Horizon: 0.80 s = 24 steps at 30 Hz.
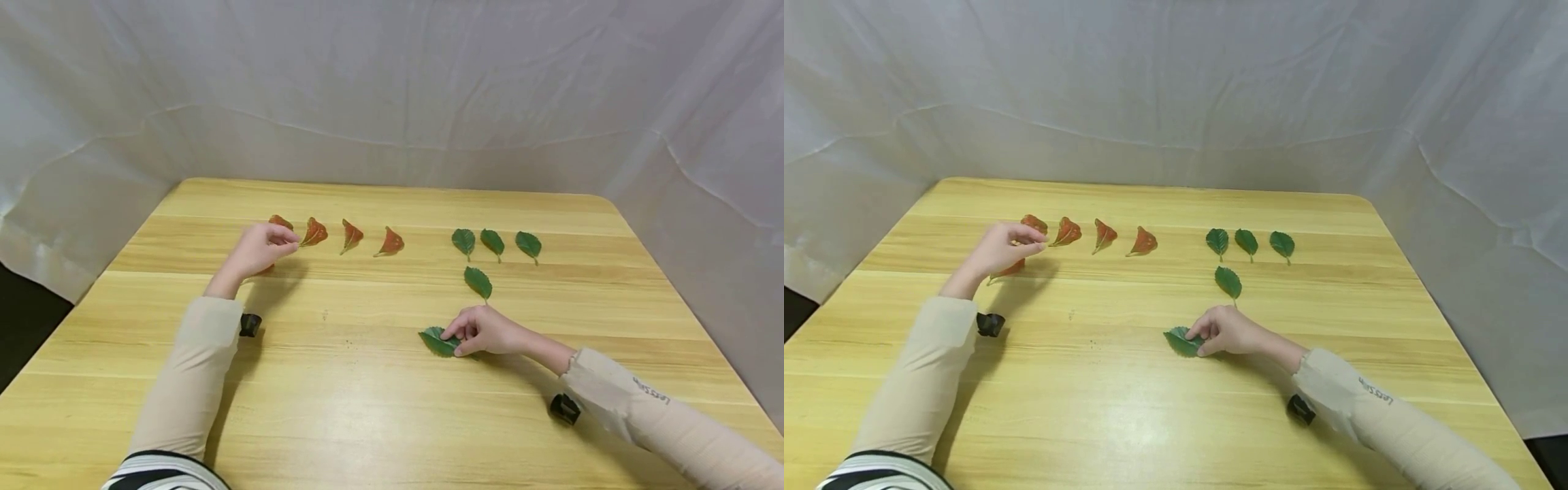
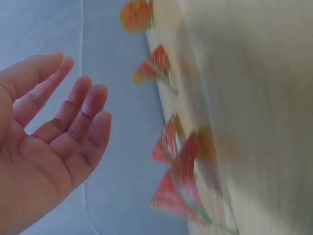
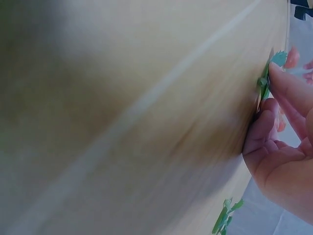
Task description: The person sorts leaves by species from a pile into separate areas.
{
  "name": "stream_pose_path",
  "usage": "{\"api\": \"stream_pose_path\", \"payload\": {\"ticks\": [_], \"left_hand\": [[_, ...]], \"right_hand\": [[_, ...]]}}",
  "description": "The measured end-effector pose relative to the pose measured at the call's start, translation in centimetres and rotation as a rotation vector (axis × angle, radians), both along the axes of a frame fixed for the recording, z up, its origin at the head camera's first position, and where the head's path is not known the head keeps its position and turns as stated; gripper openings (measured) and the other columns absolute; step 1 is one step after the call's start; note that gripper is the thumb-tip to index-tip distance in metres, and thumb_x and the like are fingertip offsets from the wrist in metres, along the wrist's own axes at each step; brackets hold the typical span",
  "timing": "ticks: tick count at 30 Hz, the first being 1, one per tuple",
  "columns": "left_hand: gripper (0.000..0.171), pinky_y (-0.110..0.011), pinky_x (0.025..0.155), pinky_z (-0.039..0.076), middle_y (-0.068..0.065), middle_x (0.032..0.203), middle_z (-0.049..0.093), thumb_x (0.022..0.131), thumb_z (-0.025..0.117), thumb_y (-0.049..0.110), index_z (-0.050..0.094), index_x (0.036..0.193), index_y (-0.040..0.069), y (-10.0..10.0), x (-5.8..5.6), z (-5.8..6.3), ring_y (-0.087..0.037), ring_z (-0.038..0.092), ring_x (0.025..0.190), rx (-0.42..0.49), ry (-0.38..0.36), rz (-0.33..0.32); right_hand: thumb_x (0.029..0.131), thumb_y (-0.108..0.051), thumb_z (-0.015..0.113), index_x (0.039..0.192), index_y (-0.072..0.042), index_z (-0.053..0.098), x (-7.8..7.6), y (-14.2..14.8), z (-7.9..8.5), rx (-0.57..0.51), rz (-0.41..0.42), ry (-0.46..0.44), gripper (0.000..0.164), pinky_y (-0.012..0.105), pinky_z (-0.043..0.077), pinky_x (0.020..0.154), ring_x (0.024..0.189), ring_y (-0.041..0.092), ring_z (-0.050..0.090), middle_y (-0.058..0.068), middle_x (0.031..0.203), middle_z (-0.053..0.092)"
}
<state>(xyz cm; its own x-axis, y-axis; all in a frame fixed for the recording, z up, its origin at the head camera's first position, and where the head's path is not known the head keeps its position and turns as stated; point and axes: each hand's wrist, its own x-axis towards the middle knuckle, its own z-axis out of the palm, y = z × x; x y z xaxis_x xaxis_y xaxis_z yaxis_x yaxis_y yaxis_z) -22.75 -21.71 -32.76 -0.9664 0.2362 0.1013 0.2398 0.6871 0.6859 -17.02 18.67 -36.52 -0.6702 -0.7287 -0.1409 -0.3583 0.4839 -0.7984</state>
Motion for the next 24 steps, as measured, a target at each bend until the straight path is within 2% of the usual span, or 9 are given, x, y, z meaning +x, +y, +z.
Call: {"api": "stream_pose_path", "payload": {"ticks": [6, 11, 18, 24], "left_hand": [[0.02, -0.034, 0.066, 0.044, -0.011, 0.093, 0.063, 0.085, 0.061, 0.012, 0.066, 0.099, -0.001, 2.6, 0.4, -0.5, -0.022, 0.054, 0.081, -0.013, 0.015, -0.119], [0.023, -0.033, 0.067, 0.047, -0.009, 0.094, 0.063, 0.084, 0.063, 0.012, 0.065, 0.101, -0.003, 4.6, 1.0, -0.8, -0.02, 0.056, 0.08, -0.012, 0.003, -0.235], [0.023, -0.031, 0.07, 0.048, -0.009, 0.094, 0.063, 0.084, 0.062, 0.012, 0.064, 0.103, -0.003, 7.0, 1.7, -1.1, -0.018, 0.056, 0.082, -0.025, 0.004, -0.337], [0.02, -0.027, 0.067, 0.047, -0.006, 0.098, 0.063, 0.084, 0.062, 0.013, 0.067, 0.1, 0.001, 8.8, 2.1, -1.7, -0.014, 0.055, 0.079, -0.063, 0.032, -0.414]], "right_hand": [[0.072, 0.002, 0.07, 0.095, 0.004, 0.067, 0.0, 0.0, 0.0, -0.002, 0.002, -0.003, 0.023, 0.018, 0.038, 0.051, 0.057, 0.007, 0.041, 0.005, 0.074, 0.052], [0.072, 0.002, 0.07, 0.095, 0.004, 0.067, -0.1, 0.0, 0.0, 0.0, 0.003, -0.005, 0.023, 0.019, 0.038, 0.051, 0.057, 0.007, 0.041, 0.004, 0.074, 0.052], [0.072, 0.002, 0.07, 0.095, 0.005, 0.067, -0.1, 0.0, 0.0, -0.003, -0.001, -0.01, 0.023, 0.019, 0.038, 0.051, 0.057, 0.007, 0.041, 0.005, 0.074, 0.053], [0.072, 0.002, 0.07, 0.095, 0.005, 0.067, 0.0, -0.1, 0.1, -0.002, 0.002, -0.005, 0.023, 0.018, 0.038, 0.051, 0.057, 0.007, 0.041, 0.005, 0.074, 0.052]]}}
